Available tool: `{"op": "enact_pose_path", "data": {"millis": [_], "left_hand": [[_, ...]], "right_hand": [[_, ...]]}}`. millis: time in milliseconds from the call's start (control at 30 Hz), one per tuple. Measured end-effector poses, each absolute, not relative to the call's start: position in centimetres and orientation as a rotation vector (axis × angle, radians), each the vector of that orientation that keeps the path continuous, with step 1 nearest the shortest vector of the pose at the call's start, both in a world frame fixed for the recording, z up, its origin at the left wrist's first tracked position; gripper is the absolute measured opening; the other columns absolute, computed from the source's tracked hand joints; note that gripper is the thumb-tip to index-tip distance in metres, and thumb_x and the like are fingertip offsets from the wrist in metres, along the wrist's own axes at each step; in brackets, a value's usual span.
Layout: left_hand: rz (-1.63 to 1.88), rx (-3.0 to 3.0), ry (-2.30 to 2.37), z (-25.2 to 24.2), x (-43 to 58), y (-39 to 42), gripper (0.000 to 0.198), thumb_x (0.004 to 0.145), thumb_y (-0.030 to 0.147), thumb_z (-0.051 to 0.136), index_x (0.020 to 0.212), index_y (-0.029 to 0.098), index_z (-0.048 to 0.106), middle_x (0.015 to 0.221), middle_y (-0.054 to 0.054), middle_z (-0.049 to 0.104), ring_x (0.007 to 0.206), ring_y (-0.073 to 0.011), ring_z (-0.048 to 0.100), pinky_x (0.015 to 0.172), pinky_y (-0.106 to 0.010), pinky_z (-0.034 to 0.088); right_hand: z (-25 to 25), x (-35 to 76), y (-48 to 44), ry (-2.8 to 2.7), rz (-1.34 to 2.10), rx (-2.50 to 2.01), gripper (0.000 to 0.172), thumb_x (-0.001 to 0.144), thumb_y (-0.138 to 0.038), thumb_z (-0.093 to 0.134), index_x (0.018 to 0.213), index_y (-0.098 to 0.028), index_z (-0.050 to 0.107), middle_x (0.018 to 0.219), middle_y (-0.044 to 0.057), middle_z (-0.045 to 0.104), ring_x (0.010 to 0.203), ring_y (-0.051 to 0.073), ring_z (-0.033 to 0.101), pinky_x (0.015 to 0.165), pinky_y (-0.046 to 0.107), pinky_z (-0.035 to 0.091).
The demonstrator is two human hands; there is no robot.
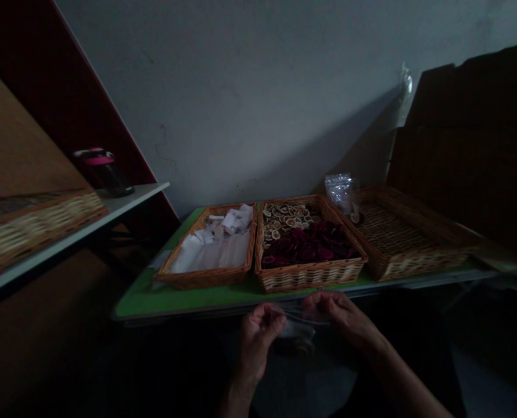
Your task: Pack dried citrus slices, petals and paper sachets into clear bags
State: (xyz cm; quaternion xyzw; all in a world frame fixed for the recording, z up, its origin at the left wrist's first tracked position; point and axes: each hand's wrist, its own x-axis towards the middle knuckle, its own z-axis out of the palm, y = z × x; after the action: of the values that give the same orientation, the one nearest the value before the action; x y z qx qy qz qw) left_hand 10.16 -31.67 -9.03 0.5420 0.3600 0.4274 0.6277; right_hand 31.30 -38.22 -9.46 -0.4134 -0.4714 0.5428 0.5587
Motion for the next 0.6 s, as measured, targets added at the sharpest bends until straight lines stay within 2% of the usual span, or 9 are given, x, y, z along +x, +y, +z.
{"op": "enact_pose_path", "data": {"millis": [67, 133, 233, 300, 367, 500, 600], "left_hand": [[0.994, 1.223, 0.801, -8.9, 10.3, -31.7, 0.03, 0.07, 0.042, 0.083, 0.076, 0.015, 0.07, 0.076, -0.002, 0.074, 0.074, -0.0134, 0.063, 0.072, -0.022, 0.048], [1.006, 1.203, 0.791, -8.8, 10.5, -31.7, 0.032, 0.071, 0.043, 0.083, 0.078, 0.016, 0.07, 0.078, -0.003, 0.075, 0.077, -0.0138, 0.064, 0.075, -0.022, 0.049], [1.039, 1.162, 0.804, -8.8, 10.8, -31.9, 0.035, 0.07, 0.046, 0.085, 0.081, 0.018, 0.066, 0.075, 0.001, 0.073, 0.072, -0.0112, 0.063, 0.07, -0.019, 0.048], [1.062, 1.144, 0.813, -8.8, 10.9, -32.1, 0.037, 0.069, 0.047, 0.086, 0.08, 0.019, 0.064, 0.073, 0.003, 0.073, 0.07, -0.0102, 0.062, 0.067, -0.018, 0.047], [1.061, 1.128, 0.816, -8.7, 10.9, -32.4, 0.039, 0.069, 0.048, 0.087, 0.083, 0.019, 0.065, 0.072, 0.003, 0.075, 0.07, -0.0108, 0.065, 0.069, -0.018, 0.049], [0.923, 1.12, 0.84, -8.6, 11.1, -32.9, 0.049, 0.063, 0.048, 0.09, 0.099, 0.018, 0.075, 0.076, -0.004, 0.082, 0.073, -0.0149, 0.071, 0.07, -0.02, 0.051], [0.93, 1.138, 0.894, -8.5, 11.4, -33.1, 0.043, 0.06, 0.052, 0.09, 0.083, 0.017, 0.081, 0.073, -0.007, 0.083, 0.069, -0.0158, 0.071, 0.066, -0.021, 0.052]], "right_hand": [[-9.1, 31.5, -38.9, -1.157, 1.298, -0.898, 0.072, 0.07, -0.077, 0.075, 0.108, -0.016, 0.076, 0.096, 0.009, 0.073, 0.086, 0.02, 0.064, 0.077, 0.028, 0.049], [-8.7, 31.5, -39.3, -1.183, 1.273, -0.893, 0.066, 0.067, -0.07, 0.081, 0.106, -0.017, 0.076, 0.094, 0.007, 0.072, 0.084, 0.02, 0.063, 0.075, 0.028, 0.048], [-8.4, 31.3, -39.6, -1.206, 1.098, -1.024, 0.045, 0.076, -0.059, 0.08, 0.092, -0.017, 0.077, 0.083, 0.004, 0.07, 0.076, 0.017, 0.061, 0.071, 0.027, 0.046], [-8.3, 31.2, -39.5, -1.229, 0.963, -1.122, 0.038, 0.081, -0.054, 0.078, 0.085, -0.016, 0.078, 0.078, 0.004, 0.07, 0.074, 0.017, 0.061, 0.07, 0.027, 0.046], [-8.4, 31.1, -39.4, -1.238, 0.837, -1.197, 0.037, 0.084, -0.053, 0.074, 0.079, -0.016, 0.078, 0.073, 0.004, 0.069, 0.07, 0.017, 0.061, 0.067, 0.027, 0.046], [-8.7, 30.9, -39.1, -1.197, 0.749, -1.219, 0.039, 0.086, -0.053, 0.072, 0.073, -0.015, 0.073, 0.068, 0.003, 0.067, 0.066, 0.017, 0.059, 0.063, 0.026, 0.045], [-8.9, 30.7, -39.0, -1.196, 0.752, -1.201, 0.04, 0.086, -0.053, 0.072, 0.072, -0.015, 0.071, 0.067, 0.003, 0.066, 0.066, 0.016, 0.058, 0.064, 0.025, 0.044]]}}
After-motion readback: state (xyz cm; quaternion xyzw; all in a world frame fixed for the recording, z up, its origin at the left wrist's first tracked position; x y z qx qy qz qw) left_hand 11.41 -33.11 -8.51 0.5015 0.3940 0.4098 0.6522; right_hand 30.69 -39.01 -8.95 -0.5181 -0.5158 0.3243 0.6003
